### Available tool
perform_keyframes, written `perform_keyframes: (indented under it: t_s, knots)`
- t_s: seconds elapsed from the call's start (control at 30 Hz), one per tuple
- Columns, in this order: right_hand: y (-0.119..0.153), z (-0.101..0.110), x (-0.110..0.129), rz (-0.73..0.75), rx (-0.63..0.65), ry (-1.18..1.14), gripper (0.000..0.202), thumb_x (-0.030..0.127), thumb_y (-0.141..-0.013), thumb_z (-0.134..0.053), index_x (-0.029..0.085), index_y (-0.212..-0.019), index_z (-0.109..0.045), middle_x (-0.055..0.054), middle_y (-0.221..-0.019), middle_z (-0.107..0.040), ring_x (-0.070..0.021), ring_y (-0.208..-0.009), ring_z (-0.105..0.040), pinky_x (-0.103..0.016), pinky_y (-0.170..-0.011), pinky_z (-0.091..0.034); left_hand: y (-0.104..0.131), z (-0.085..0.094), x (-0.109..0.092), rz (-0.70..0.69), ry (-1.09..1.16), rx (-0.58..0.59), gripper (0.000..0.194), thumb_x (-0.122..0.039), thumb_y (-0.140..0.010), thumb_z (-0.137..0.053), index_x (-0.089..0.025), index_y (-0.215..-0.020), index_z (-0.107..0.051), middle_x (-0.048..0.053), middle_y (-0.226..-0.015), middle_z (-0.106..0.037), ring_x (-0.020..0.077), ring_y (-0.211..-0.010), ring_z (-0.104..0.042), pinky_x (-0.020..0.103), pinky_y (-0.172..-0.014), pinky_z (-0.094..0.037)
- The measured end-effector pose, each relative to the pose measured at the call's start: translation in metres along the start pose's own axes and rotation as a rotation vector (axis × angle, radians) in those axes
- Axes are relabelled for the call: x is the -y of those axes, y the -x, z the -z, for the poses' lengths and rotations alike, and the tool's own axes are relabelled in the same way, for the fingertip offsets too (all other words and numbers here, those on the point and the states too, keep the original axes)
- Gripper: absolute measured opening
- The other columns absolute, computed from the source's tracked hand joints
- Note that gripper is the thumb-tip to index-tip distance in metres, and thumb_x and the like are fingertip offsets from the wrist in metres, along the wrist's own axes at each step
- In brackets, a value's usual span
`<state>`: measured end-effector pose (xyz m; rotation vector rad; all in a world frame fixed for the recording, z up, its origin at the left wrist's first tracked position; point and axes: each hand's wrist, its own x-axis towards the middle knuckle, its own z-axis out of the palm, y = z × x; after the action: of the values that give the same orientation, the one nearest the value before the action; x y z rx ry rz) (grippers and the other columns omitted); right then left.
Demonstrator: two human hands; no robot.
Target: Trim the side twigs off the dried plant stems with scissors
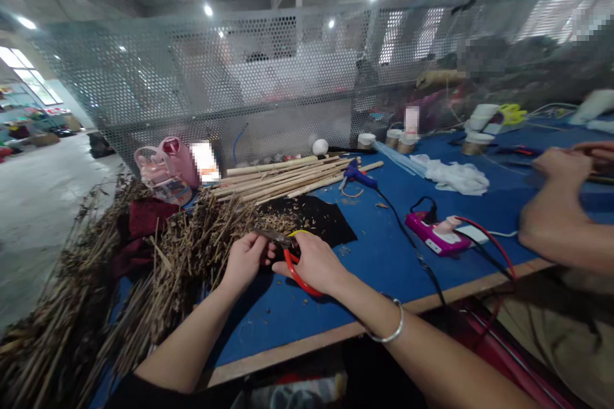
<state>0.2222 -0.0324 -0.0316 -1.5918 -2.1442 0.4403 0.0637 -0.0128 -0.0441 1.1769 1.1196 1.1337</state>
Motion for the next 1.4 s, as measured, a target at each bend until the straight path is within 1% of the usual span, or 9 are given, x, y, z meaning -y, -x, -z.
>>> perform_keyframes:
  t_s: [0.17, 0.4, 0.7, 0.8, 0.9, 1.03, 1.23, 1.3, 1.4]
  knots:
    - [0.001, 0.0, 0.001, 0.012, -0.015, 0.014, 0.042, 0.054, -0.067, -0.059, 0.018, -0.088, -0.05, -0.005, -0.083, -0.057, -0.0178, -0.077, -0.053, -0.026, -0.065, -0.036, 0.003, -0.001, -0.001, -0.037, -0.008, 0.014, 0.027, -0.039, -0.073, -0.052, -0.013, -0.068, -0.057, 0.002, -0.063, -0.06, 0.0086, -0.05, -0.054, 0.018, -0.044, -0.043]
    - [0.001, -0.001, 0.0, -0.121, 0.085, 0.142, 0.041, 0.061, -0.068, -0.053, 0.02, -0.074, -0.051, -0.002, -0.067, -0.06, -0.0168, -0.06, -0.055, -0.024, -0.05, -0.027, 0.0, 0.003, 0.003, -0.092, -0.175, -0.019, 0.027, -0.036, -0.075, -0.046, -0.015, -0.061, -0.054, 0.0, -0.055, -0.057, 0.0089, -0.044, -0.051, 0.018, -0.041, -0.04]
    - [-0.001, -0.002, -0.007, -0.175, 0.12, 0.069, 0.042, 0.062, -0.069, -0.05, 0.021, -0.064, -0.05, -0.002, -0.058, -0.058, -0.015, -0.053, -0.053, -0.022, -0.045, -0.026, -0.002, 0.004, 0.009, -0.071, -0.234, 0.023, 0.029, -0.037, -0.078, -0.045, -0.014, -0.067, -0.057, 0.001, -0.057, -0.056, 0.0091, -0.044, -0.051, 0.018, -0.04, -0.039]
    - [-0.002, -0.001, -0.008, -0.181, 0.073, 0.047, 0.04, 0.061, -0.069, -0.05, 0.021, -0.065, -0.05, -0.002, -0.061, -0.059, -0.0141, -0.052, -0.052, -0.021, -0.045, -0.026, -0.003, 0.006, 0.006, -0.035, -0.238, -0.018, 0.024, -0.032, -0.077, -0.05, -0.013, -0.085, -0.061, 0.002, -0.062, -0.059, 0.0099, -0.047, -0.054, 0.018, -0.041, -0.041]
    - [-0.005, 0.004, -0.013, -0.206, 0.013, 0.033, 0.04, 0.061, -0.071, -0.048, 0.021, -0.066, -0.051, -0.002, -0.064, -0.06, -0.0142, -0.054, -0.053, -0.021, -0.046, -0.027, -0.006, 0.014, -0.003, -0.023, -0.236, -0.09, 0.045, -0.028, -0.076, -0.052, -0.015, -0.119, -0.045, 0.004, -0.072, -0.062, 0.0101, -0.047, -0.056, 0.018, -0.04, -0.041]
    - [-0.011, 0.015, -0.026, -0.25, -0.027, 0.038, 0.041, 0.061, -0.073, -0.043, 0.021, -0.068, -0.053, -0.004, -0.066, -0.062, -0.0163, -0.059, -0.056, -0.022, -0.049, -0.031, -0.013, 0.034, -0.015, -0.078, -0.261, -0.241, 0.04, -0.032, -0.082, -0.043, -0.014, -0.118, -0.045, 0.001, -0.064, -0.059, 0.0073, -0.039, -0.05, 0.017, -0.037, -0.038]
    - [-0.025, 0.025, -0.047, -0.357, 0.006, 0.117, 0.048, 0.065, -0.069, -0.045, 0.019, -0.065, -0.055, -0.009, -0.069, -0.063, -0.0225, -0.065, -0.059, -0.025, -0.05, -0.034, -0.023, 0.06, -0.018, -0.204, -0.628, -0.428, 0.029, -0.034, -0.08, -0.045, -0.015, -0.098, -0.057, 0.003, -0.065, -0.061, 0.0123, -0.051, -0.056, 0.023, -0.052, -0.043]
    - [-0.032, 0.023, -0.048, -0.28, 0.065, -0.081, 0.047, 0.063, -0.071, -0.044, 0.018, -0.068, -0.055, -0.007, -0.068, -0.063, -0.0182, -0.06, -0.059, -0.023, -0.048, -0.036, -0.022, 0.061, -0.015, -0.19, -0.802, -0.392, 0.025, -0.033, -0.078, -0.048, -0.015, -0.092, -0.06, 0.006, -0.073, -0.064, 0.0156, -0.064, -0.06, 0.025, -0.063, -0.044]
    - [-0.048, 0.022, -0.039, -0.162, 0.083, -0.394, 0.045, 0.061, -0.074, -0.043, 0.018, -0.074, -0.054, -0.005, -0.073, -0.064, -0.0136, -0.057, -0.059, -0.019, -0.045, -0.038, -0.019, 0.058, -0.011, -0.094, -1.035, -0.229, 0.022, -0.033, -0.073, -0.056, -0.016, -0.086, -0.063, 0.009, -0.079, -0.066, 0.0205, -0.077, -0.06, 0.028, -0.07, -0.042]
